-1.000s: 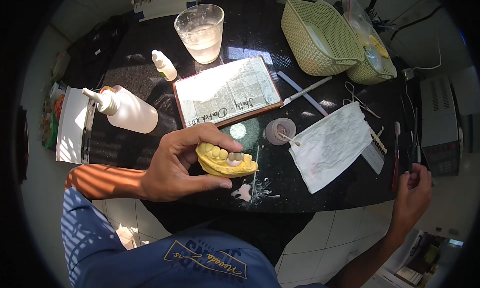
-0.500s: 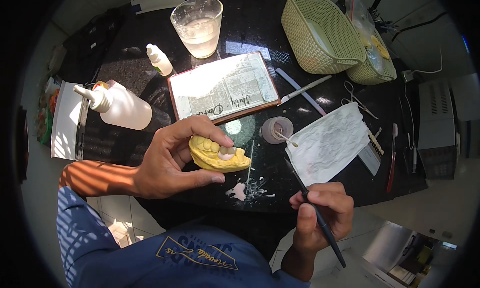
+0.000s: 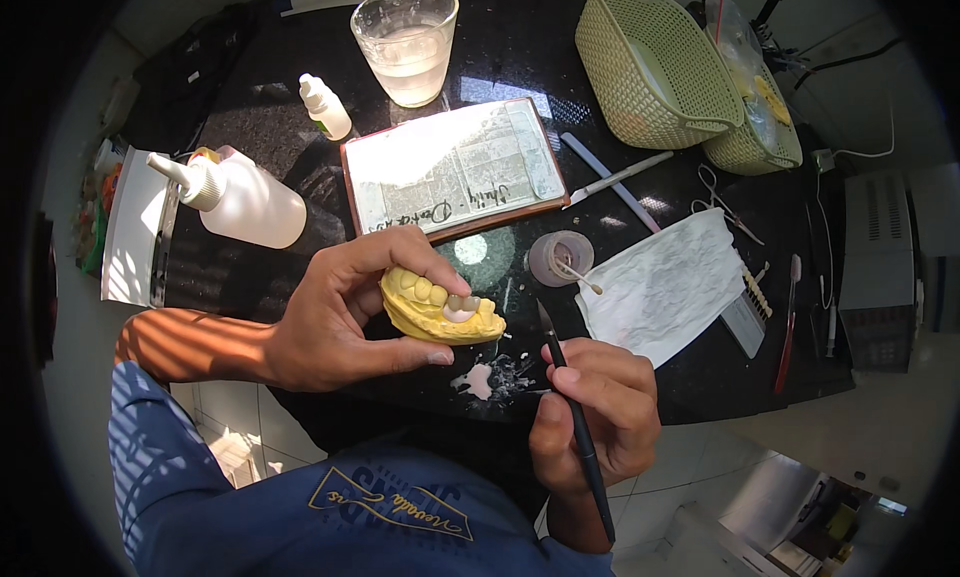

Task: Applying ceramic or porcelain paste to a dental crown model using a brush and fitting it onto a plaster jaw cast.

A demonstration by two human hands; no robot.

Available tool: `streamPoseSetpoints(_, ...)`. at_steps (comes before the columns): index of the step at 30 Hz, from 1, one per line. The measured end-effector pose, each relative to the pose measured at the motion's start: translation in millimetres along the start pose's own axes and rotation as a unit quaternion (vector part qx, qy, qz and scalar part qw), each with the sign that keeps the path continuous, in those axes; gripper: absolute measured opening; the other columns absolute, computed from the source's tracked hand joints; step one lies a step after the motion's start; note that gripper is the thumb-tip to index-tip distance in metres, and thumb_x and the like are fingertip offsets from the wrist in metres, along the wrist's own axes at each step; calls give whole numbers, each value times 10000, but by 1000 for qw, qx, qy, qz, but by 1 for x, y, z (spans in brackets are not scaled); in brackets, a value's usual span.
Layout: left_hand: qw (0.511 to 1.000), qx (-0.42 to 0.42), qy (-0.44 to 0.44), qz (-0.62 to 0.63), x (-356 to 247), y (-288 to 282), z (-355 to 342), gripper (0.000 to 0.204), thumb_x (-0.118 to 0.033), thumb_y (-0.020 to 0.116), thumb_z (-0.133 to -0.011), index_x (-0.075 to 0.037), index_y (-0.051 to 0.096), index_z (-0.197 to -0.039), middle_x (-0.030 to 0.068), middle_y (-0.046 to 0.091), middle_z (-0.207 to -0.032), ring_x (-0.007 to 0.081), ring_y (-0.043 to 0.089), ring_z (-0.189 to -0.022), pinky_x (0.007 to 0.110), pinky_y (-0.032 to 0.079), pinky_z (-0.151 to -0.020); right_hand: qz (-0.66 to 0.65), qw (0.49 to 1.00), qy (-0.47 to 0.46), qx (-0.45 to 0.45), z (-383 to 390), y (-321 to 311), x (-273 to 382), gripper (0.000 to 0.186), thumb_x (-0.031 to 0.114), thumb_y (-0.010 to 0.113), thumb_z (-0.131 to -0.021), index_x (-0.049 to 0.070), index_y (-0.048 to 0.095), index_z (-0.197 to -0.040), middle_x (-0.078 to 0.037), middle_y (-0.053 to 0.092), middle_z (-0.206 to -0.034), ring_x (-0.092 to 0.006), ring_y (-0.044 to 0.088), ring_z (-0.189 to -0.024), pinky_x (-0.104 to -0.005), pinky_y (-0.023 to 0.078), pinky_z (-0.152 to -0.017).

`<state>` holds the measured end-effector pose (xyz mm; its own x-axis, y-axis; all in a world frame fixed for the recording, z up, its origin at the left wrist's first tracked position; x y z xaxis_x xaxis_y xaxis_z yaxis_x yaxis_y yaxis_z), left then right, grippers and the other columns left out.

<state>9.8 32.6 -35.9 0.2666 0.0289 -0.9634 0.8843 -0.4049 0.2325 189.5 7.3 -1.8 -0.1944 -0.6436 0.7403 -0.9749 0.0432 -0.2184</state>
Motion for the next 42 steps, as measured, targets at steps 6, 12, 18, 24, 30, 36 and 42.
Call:
streamPoseSetpoints(6,1000,-9,-20,11,4,-3,1,419,68,723,-756,24,538,-1128,91,544,-1107,134,565,-1077,271,455,-957,45,995,82,-42,3,-15,-6,196,86,694,-838,-36,632,-979,-145,578,-872,-215,623,-792,-300,543,-701)
streamPoseSetpoints(12,999,1,-37,22,6,-2,1,403,53,717,-769,24,527,-1123,90,538,-1116,132,555,-1092,271,447,-968,153,974,164,30,-41,-63,-15,178,96,637,-887,-40,619,-1001,-92,553,-913,-155,570,-775,-281,512,-650)
streamPoseSetpoints(18,999,0,-50,21,7,-3,1,374,35,699,-793,26,528,-1125,90,539,-1112,128,553,-1091,271,439,-977,416,851,162,275,-59,-60,-26,220,3,649,-832,-23,609,-1047,-121,612,-864,-172,604,-699,-299,486,-641)
streamPoseSetpoints(24,998,12,-60,23,6,-2,-2,366,19,691,-808,31,531,-1137,88,542,-1110,121,555,-1088,271,437,-982,491,804,141,304,-72,-50,-36,252,53,690,-807,17,638,-1051,-115,630,-872,-239,633,-667,-337,499,-600)
streamPoseSetpoints(30,998,10,-51,29,6,-4,1,375,16,690,-811,29,522,-1146,84,546,-1108,121,560,-1087,270,442,-980,456,803,-217,316,-114,22,-33,242,-14,650,-760,35,663,-997,-79,650,-917,-226,652,-794,-333,534,-668)
streamPoseSetpoints(36,998,20,-40,38,7,-1,-2,367,12,692,-811,27,524,-1138,90,551,-1104,121,563,-1084,267,450,-970,450,768,-210,404,-112,33,-72,199,-1,655,-742,33,658,-937,-68,661,-942,-212,662,-837,-331,543,-693)
streamPoseSetpoints(42,999,19,-32,23,6,-2,1,357,8,700,-805,28,534,-1120,97,561,-1091,129,574,-1067,270,459,-960,425,801,-257,334,-114,20,-61,249,-48,686,-697,21,623,-929,-86,645,-892,-232,652,-777,-322,541,-676)
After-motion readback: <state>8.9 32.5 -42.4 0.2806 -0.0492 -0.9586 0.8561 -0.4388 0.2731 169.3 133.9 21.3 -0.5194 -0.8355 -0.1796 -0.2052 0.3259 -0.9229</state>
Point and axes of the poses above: each hand's wrist, its own z-axis away from the middle knuckle, its own y-axis out of the palm, x = y × z, the point moved 8 cm from there along -z, towards the middle knuckle
